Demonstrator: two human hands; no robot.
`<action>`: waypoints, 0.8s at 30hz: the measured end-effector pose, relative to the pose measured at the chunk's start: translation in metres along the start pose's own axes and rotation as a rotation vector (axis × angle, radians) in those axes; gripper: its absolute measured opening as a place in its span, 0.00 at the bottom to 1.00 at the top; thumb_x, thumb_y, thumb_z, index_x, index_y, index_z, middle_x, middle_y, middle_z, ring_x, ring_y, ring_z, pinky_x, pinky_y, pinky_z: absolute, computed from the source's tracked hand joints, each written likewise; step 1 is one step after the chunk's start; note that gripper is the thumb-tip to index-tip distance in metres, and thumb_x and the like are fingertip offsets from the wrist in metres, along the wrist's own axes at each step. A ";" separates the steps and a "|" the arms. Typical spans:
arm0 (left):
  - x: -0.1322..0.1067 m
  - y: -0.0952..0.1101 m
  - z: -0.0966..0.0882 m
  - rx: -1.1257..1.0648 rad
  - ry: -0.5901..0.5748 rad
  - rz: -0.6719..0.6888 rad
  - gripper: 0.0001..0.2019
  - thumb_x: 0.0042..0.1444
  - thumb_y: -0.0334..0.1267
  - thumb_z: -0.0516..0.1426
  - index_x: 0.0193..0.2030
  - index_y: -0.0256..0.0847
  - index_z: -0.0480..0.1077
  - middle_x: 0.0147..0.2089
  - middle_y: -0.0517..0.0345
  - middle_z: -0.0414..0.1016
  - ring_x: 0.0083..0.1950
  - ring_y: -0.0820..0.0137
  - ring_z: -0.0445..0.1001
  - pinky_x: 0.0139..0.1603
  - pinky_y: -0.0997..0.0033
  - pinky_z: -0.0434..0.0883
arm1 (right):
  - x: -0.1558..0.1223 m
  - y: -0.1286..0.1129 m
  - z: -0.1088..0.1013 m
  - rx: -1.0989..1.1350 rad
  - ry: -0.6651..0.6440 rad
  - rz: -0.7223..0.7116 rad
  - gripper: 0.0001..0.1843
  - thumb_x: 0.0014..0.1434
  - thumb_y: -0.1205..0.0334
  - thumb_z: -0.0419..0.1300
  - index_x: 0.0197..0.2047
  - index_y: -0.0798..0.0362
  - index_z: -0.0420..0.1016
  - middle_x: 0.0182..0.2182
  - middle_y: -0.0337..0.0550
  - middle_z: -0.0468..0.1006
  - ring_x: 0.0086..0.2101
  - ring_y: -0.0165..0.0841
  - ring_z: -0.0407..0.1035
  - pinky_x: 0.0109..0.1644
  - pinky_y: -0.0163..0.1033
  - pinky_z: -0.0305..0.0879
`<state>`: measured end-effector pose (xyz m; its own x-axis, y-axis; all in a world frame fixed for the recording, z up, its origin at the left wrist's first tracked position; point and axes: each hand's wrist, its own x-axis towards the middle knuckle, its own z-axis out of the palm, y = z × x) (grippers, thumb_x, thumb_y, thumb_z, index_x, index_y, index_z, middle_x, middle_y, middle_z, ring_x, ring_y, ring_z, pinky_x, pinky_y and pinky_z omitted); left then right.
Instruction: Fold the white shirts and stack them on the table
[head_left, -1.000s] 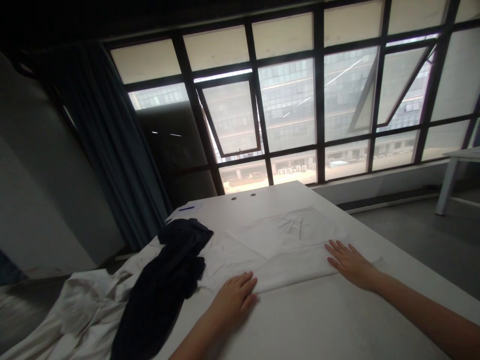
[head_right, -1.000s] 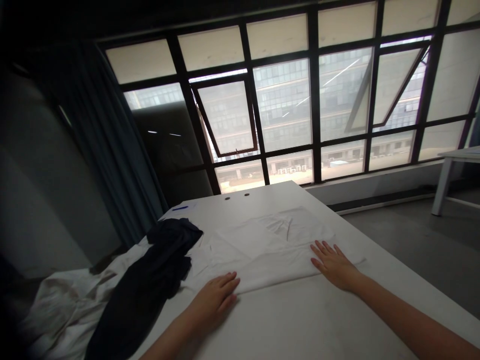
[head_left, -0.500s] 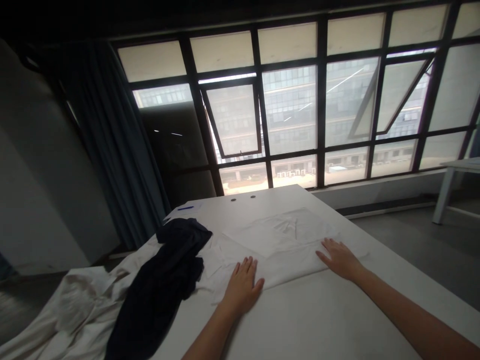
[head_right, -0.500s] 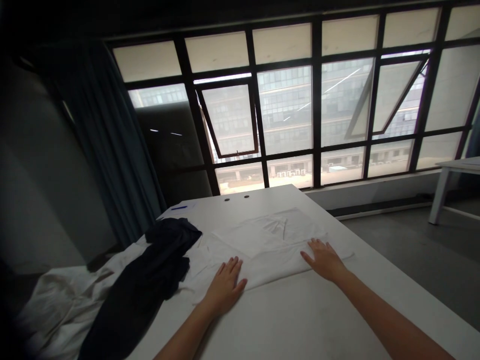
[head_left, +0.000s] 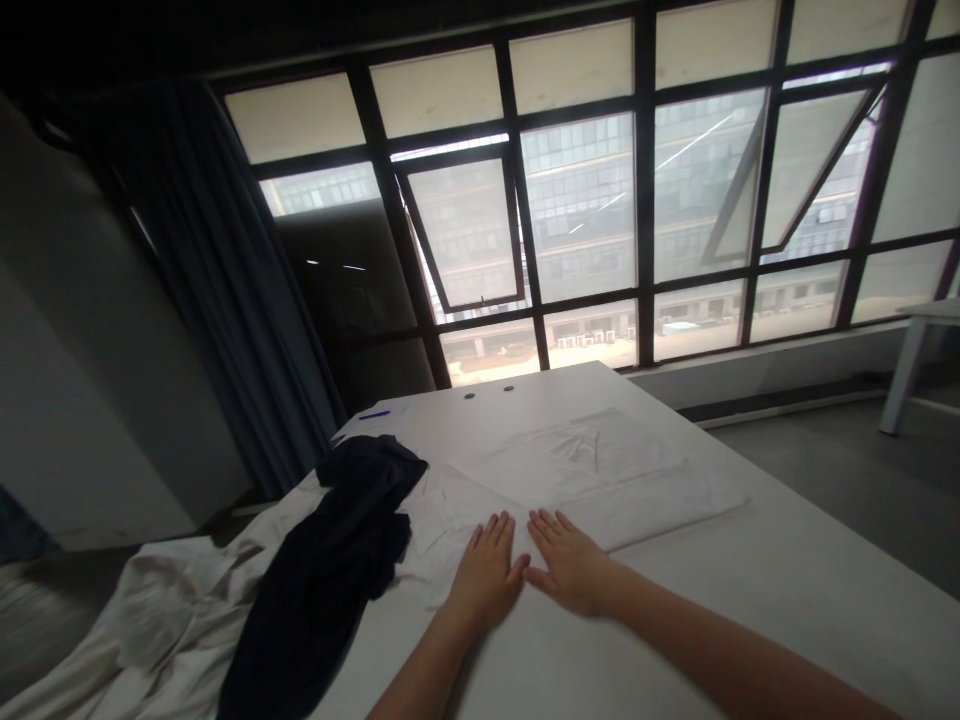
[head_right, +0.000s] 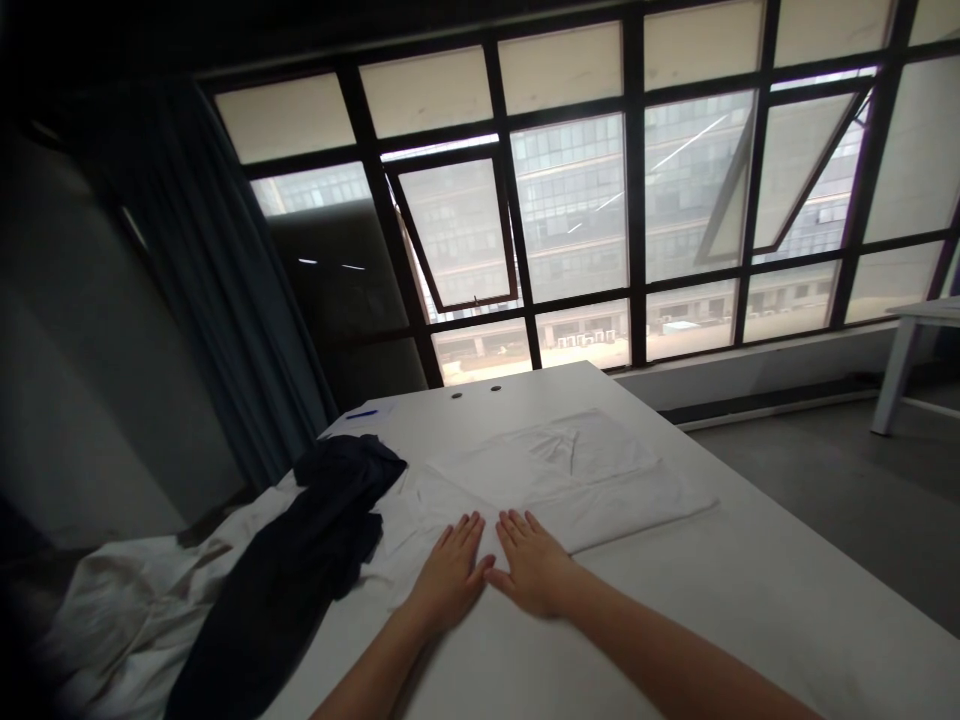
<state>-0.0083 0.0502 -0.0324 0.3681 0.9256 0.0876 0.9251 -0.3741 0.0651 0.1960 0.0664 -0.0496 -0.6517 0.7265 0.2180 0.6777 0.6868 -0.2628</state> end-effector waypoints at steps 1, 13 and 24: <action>0.000 0.000 0.000 -0.001 0.004 0.000 0.33 0.68 0.53 0.42 0.73 0.35 0.51 0.75 0.47 0.49 0.76 0.58 0.46 0.73 0.51 0.48 | -0.005 0.012 -0.004 -0.003 -0.016 -0.014 0.43 0.68 0.35 0.37 0.73 0.59 0.49 0.71 0.56 0.48 0.70 0.48 0.41 0.72 0.56 0.34; -0.002 0.000 0.000 -0.027 -0.020 -0.024 0.34 0.68 0.54 0.40 0.74 0.35 0.48 0.76 0.50 0.45 0.76 0.59 0.43 0.74 0.52 0.44 | -0.069 0.168 -0.049 -0.119 -0.071 0.273 0.45 0.65 0.31 0.37 0.74 0.53 0.47 0.72 0.47 0.46 0.70 0.46 0.39 0.73 0.56 0.36; -0.003 0.002 -0.004 -0.029 -0.019 -0.028 0.34 0.68 0.54 0.39 0.74 0.36 0.49 0.76 0.51 0.45 0.76 0.60 0.42 0.74 0.53 0.43 | -0.094 0.233 -0.057 -0.226 0.132 0.418 0.39 0.65 0.38 0.45 0.69 0.55 0.61 0.70 0.51 0.54 0.69 0.46 0.47 0.71 0.54 0.44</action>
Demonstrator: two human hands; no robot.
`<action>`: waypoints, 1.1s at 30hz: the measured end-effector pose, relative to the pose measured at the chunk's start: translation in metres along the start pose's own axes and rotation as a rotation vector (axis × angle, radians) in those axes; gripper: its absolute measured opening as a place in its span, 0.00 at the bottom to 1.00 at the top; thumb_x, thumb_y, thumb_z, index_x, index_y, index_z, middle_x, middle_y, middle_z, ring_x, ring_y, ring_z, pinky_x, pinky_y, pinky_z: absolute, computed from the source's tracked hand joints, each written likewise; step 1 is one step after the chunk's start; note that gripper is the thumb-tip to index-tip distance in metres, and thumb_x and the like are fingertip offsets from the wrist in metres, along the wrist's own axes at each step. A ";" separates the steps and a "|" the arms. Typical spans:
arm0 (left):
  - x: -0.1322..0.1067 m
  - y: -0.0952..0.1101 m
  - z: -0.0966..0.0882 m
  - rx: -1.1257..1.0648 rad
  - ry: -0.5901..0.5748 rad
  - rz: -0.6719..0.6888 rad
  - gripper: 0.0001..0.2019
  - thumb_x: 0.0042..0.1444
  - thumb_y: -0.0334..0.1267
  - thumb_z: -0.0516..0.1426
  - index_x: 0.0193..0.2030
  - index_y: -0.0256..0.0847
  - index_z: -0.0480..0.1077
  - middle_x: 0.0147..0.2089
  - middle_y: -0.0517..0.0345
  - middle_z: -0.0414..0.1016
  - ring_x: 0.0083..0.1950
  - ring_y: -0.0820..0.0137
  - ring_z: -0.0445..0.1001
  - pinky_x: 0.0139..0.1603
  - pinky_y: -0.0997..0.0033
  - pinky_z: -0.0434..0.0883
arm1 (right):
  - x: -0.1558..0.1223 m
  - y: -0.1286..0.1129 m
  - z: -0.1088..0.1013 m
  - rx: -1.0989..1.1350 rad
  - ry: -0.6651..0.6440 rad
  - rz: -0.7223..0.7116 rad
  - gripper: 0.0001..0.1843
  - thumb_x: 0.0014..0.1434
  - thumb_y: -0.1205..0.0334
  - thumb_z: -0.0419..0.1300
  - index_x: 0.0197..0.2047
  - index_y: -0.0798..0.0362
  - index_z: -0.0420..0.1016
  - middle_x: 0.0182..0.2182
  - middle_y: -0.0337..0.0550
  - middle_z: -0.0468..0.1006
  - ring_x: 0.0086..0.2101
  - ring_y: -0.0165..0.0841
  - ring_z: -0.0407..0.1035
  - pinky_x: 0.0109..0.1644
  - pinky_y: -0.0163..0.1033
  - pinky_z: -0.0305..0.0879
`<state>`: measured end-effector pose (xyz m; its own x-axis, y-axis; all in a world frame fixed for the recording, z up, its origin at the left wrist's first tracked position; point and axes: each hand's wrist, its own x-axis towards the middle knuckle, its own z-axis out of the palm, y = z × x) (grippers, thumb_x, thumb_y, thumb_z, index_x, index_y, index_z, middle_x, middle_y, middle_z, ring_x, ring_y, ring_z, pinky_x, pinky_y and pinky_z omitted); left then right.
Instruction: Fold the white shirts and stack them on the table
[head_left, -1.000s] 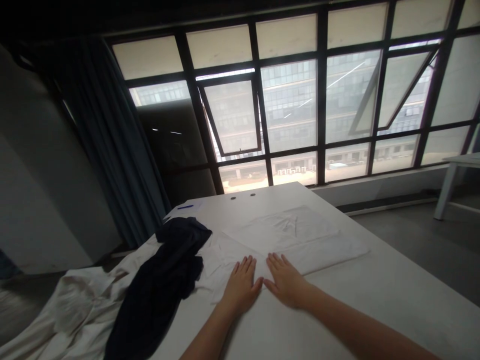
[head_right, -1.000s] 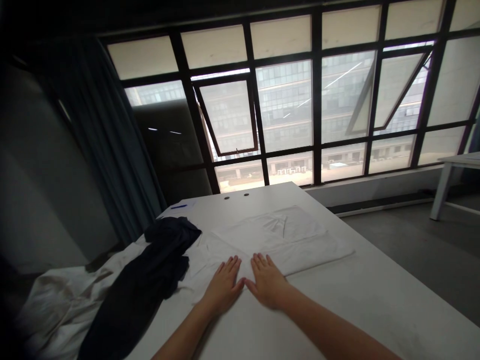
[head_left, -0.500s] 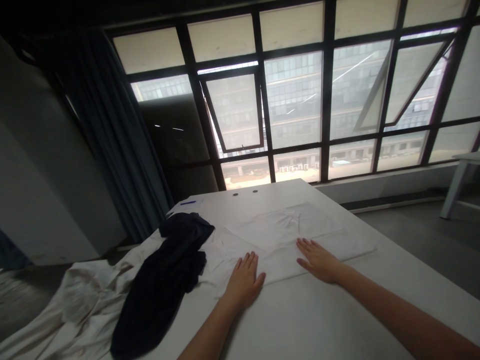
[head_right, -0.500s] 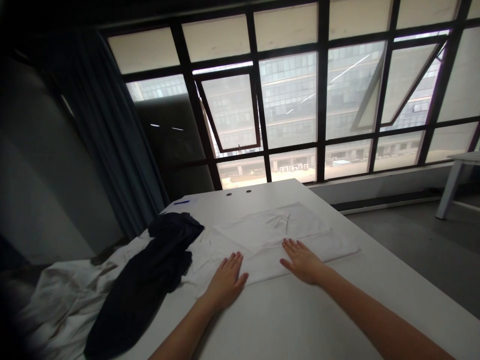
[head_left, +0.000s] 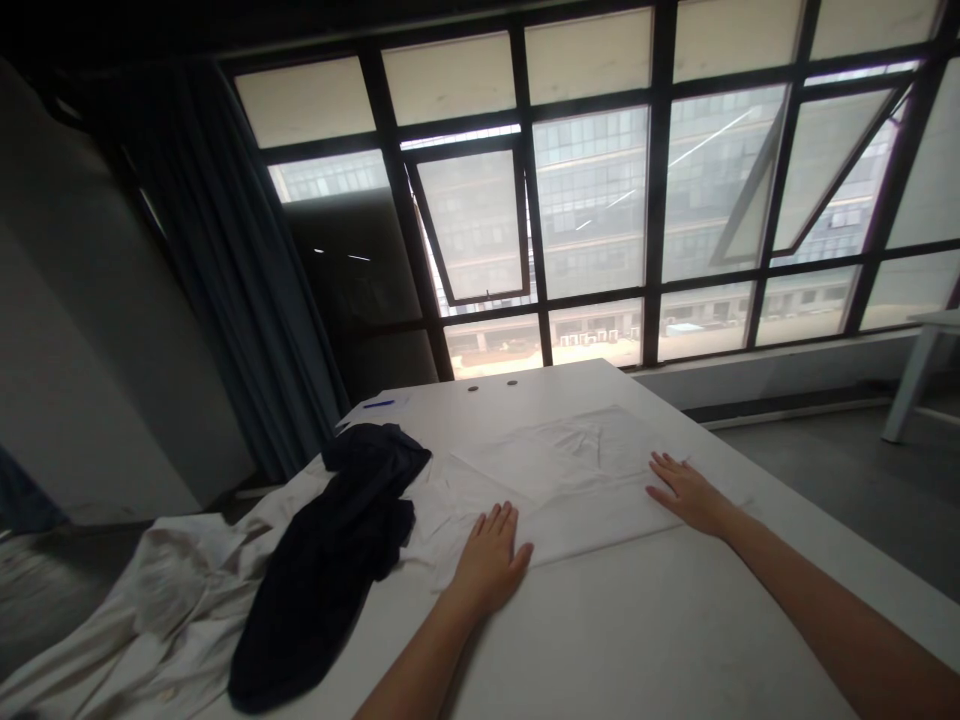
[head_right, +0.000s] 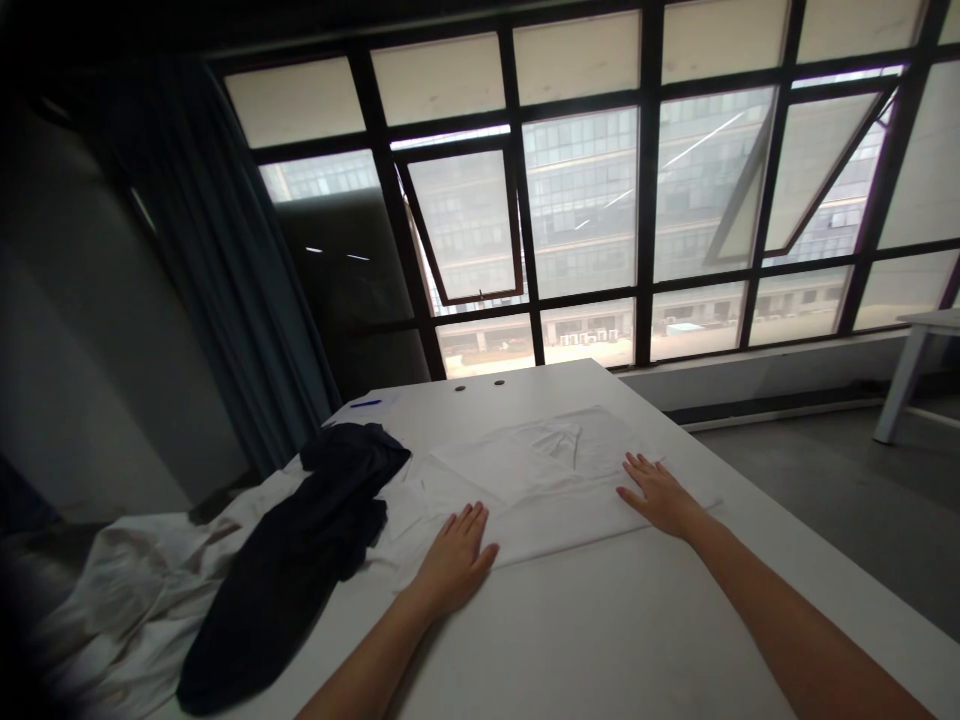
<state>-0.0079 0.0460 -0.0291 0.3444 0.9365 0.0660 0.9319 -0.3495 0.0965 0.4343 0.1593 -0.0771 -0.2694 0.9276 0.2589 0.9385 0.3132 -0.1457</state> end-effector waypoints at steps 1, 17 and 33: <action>0.000 0.000 0.000 0.001 0.003 0.001 0.34 0.68 0.54 0.39 0.74 0.36 0.49 0.76 0.51 0.45 0.76 0.60 0.43 0.74 0.53 0.43 | -0.001 0.000 -0.001 -0.037 0.042 0.030 0.36 0.65 0.41 0.46 0.67 0.56 0.65 0.70 0.53 0.56 0.68 0.46 0.50 0.70 0.54 0.46; 0.000 0.003 -0.002 -0.004 0.020 -0.010 0.33 0.68 0.54 0.40 0.73 0.38 0.52 0.76 0.51 0.48 0.76 0.60 0.45 0.74 0.55 0.44 | -0.021 0.059 -0.016 -0.077 0.218 0.614 0.20 0.63 0.52 0.48 0.43 0.51 0.78 0.40 0.55 0.79 0.39 0.46 0.73 0.38 0.45 0.64; 0.000 0.005 -0.004 0.034 -0.030 -0.039 0.34 0.68 0.54 0.39 0.74 0.39 0.48 0.76 0.53 0.44 0.76 0.59 0.42 0.74 0.52 0.43 | -0.017 0.040 -0.028 -0.155 0.219 0.616 0.19 0.65 0.56 0.47 0.44 0.55 0.76 0.44 0.58 0.77 0.43 0.48 0.72 0.44 0.51 0.64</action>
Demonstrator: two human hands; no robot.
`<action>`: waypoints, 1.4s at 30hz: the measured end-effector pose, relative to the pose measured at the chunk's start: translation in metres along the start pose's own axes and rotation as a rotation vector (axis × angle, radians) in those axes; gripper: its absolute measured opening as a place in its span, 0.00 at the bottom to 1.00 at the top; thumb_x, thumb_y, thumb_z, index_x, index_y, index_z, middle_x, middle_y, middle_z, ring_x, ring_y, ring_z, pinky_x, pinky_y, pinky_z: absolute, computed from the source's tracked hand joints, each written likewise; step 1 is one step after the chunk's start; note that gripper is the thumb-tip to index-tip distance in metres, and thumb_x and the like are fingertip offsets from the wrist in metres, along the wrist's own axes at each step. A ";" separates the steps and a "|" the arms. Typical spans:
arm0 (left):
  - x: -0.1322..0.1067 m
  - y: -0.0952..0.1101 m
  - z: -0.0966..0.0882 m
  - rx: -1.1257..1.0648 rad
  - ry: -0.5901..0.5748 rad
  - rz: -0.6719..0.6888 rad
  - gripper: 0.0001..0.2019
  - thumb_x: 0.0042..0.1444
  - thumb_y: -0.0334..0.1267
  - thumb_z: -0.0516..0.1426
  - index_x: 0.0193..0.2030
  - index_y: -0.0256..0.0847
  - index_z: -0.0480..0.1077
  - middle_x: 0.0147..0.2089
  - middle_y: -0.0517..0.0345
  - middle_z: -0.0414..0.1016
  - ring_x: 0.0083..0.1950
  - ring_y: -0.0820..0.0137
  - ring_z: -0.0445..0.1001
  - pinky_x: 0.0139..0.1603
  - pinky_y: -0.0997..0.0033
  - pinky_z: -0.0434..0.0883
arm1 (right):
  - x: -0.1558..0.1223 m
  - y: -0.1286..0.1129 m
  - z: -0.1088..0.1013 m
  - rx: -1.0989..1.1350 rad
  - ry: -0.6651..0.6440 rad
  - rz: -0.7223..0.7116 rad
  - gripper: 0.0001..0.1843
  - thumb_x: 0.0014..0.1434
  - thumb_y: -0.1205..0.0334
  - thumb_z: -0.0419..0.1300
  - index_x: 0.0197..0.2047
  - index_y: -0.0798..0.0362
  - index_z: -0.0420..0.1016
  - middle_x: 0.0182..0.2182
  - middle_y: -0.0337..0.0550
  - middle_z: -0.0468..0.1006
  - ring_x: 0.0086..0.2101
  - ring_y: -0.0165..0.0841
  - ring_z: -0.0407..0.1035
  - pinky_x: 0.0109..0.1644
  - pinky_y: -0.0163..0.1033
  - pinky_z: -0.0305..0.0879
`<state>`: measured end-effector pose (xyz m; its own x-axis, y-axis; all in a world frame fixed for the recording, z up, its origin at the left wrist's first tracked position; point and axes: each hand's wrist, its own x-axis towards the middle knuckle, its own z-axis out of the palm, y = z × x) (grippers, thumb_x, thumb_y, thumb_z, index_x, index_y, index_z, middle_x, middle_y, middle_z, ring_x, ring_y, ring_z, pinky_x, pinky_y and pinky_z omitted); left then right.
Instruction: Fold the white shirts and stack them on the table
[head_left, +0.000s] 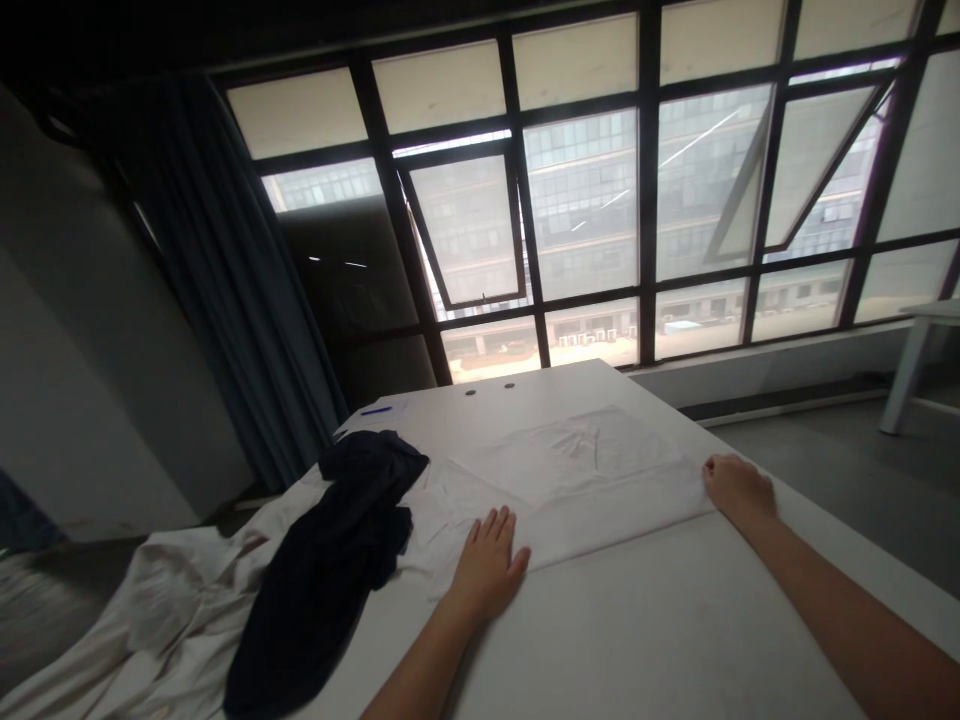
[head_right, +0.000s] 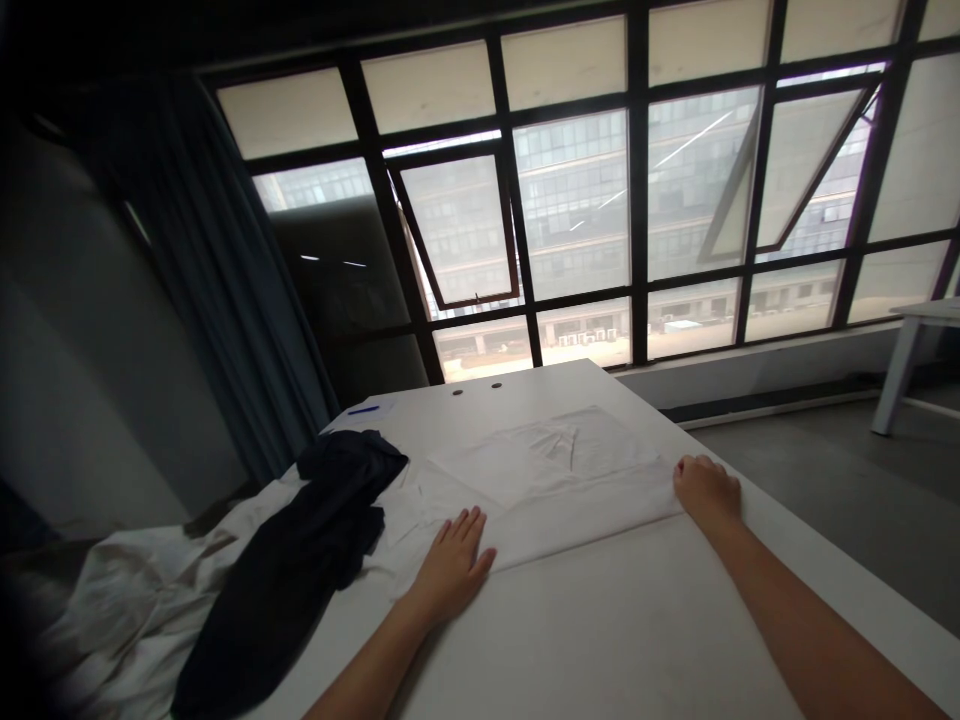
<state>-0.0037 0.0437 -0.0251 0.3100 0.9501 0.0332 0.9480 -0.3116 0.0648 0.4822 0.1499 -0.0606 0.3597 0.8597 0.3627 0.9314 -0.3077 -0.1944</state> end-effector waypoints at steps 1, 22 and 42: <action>0.000 0.000 0.000 0.002 -0.007 -0.001 0.34 0.67 0.54 0.38 0.75 0.39 0.48 0.77 0.53 0.44 0.76 0.59 0.41 0.74 0.52 0.42 | -0.004 -0.006 -0.005 -0.003 0.051 -0.039 0.20 0.65 0.55 0.47 0.47 0.56 0.76 0.47 0.59 0.77 0.46 0.50 0.71 0.47 0.53 0.64; -0.004 -0.017 -0.005 -0.026 -0.025 0.010 0.33 0.67 0.61 0.39 0.75 0.51 0.46 0.77 0.61 0.42 0.77 0.57 0.39 0.73 0.46 0.41 | -0.015 -0.010 0.026 0.062 -0.334 -0.504 0.43 0.64 0.31 0.39 0.72 0.47 0.53 0.71 0.48 0.50 0.69 0.48 0.44 0.70 0.59 0.41; -0.025 -0.028 -0.020 0.214 -0.016 -0.264 0.43 0.60 0.64 0.46 0.72 0.33 0.55 0.74 0.38 0.50 0.75 0.39 0.41 0.70 0.34 0.27 | -0.029 -0.044 -0.004 0.110 -0.014 -0.598 0.23 0.63 0.62 0.48 0.58 0.53 0.73 0.63 0.54 0.68 0.63 0.47 0.58 0.68 0.59 0.47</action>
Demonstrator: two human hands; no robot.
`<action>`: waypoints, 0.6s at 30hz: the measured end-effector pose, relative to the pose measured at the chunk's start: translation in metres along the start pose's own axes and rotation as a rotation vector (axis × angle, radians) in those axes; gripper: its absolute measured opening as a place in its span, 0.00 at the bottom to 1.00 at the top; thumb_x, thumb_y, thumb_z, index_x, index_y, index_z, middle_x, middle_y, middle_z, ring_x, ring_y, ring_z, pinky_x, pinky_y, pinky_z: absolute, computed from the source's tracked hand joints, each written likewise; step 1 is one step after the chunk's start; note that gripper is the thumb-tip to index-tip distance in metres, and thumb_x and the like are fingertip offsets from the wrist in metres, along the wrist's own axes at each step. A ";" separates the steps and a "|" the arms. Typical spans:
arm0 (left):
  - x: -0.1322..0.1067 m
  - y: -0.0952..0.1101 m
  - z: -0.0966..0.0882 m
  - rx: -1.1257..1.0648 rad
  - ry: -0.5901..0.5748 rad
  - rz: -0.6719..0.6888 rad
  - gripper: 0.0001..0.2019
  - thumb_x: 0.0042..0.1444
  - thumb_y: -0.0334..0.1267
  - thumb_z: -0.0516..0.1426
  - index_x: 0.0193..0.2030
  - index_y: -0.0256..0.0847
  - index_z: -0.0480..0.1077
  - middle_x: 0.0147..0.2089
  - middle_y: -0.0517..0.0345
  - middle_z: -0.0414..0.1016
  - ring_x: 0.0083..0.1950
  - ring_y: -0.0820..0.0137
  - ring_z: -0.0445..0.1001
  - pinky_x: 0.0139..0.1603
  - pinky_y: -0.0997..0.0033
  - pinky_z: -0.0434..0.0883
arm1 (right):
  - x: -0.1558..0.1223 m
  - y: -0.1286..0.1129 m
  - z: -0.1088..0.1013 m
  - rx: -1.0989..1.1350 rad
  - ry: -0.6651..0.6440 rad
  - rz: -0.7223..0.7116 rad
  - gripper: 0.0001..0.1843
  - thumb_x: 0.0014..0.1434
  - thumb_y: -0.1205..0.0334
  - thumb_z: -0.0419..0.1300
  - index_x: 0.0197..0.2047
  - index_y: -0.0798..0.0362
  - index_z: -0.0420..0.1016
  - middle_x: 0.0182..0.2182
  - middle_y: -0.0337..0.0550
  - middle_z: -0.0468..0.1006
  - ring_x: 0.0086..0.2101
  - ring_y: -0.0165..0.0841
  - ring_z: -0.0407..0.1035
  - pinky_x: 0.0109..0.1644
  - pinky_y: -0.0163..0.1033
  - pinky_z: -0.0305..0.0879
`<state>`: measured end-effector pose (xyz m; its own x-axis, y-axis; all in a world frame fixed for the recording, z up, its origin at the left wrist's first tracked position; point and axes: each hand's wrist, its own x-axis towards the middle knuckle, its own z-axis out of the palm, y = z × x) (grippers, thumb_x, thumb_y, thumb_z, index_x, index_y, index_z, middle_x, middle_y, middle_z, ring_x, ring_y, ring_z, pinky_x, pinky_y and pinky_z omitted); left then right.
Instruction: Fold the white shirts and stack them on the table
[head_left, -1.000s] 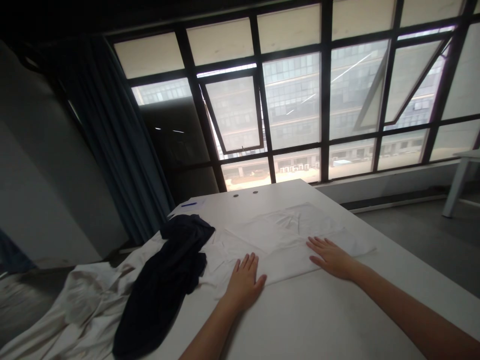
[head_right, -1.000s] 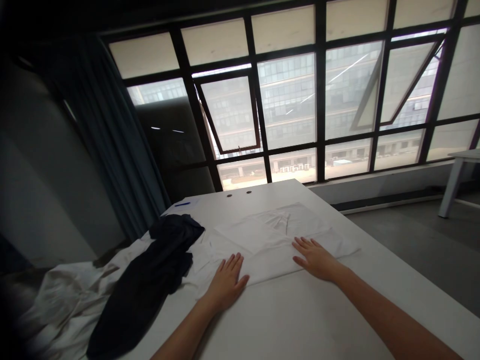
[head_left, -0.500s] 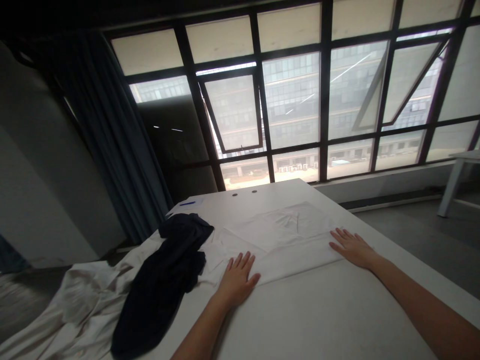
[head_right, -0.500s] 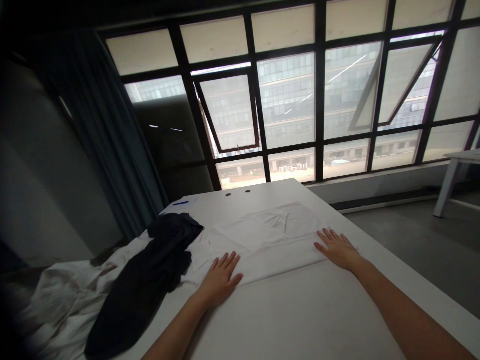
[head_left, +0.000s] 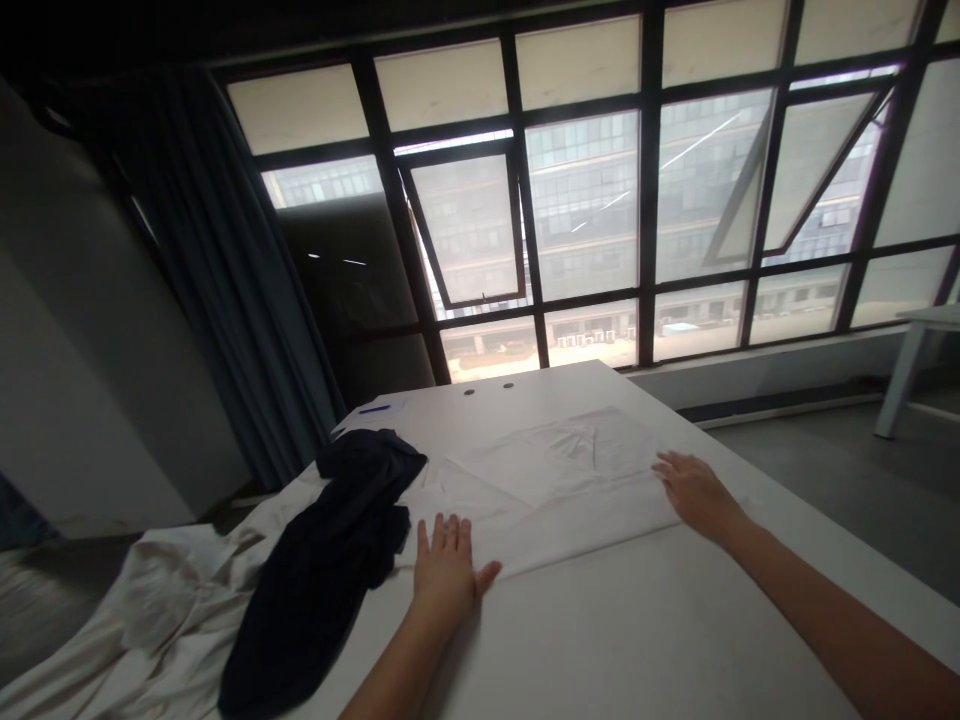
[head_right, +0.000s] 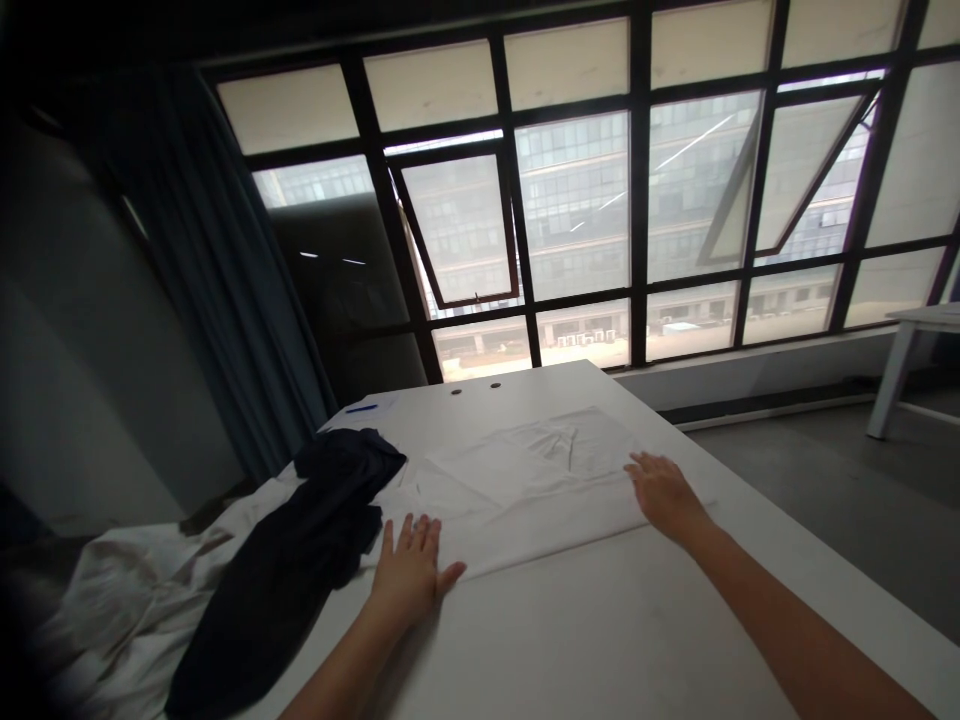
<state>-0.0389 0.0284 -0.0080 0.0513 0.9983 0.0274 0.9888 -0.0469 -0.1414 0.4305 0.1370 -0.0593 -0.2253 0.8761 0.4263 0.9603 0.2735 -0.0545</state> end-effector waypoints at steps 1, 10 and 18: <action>-0.001 0.010 -0.003 0.005 0.010 0.007 0.40 0.60 0.59 0.49 0.72 0.32 0.56 0.73 0.37 0.51 0.74 0.39 0.42 0.70 0.34 0.29 | 0.001 -0.016 -0.004 0.052 -0.016 -0.085 0.23 0.65 0.59 0.48 0.58 0.53 0.73 0.62 0.54 0.69 0.62 0.45 0.60 0.68 0.55 0.49; -0.027 0.087 -0.020 -0.372 -0.039 0.659 0.32 0.63 0.41 0.46 0.75 0.49 0.48 0.76 0.62 0.44 0.76 0.63 0.46 0.75 0.55 0.45 | -0.005 -0.076 -0.003 0.282 -0.340 -0.207 0.37 0.65 0.34 0.45 0.71 0.42 0.57 0.71 0.45 0.52 0.69 0.46 0.45 0.71 0.57 0.41; -0.030 0.082 -0.020 -0.407 -0.029 0.618 0.31 0.64 0.44 0.46 0.74 0.49 0.50 0.76 0.63 0.46 0.76 0.66 0.44 0.76 0.57 0.40 | -0.002 -0.073 -0.020 0.247 -0.437 -0.142 0.43 0.61 0.31 0.49 0.70 0.48 0.59 0.69 0.54 0.56 0.67 0.50 0.51 0.69 0.57 0.48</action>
<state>0.0435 -0.0058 -0.0005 0.6170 0.7862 0.0346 0.7551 -0.6039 0.2553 0.3640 0.1077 -0.0381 -0.4489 0.8930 0.0311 0.8597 0.4411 -0.2575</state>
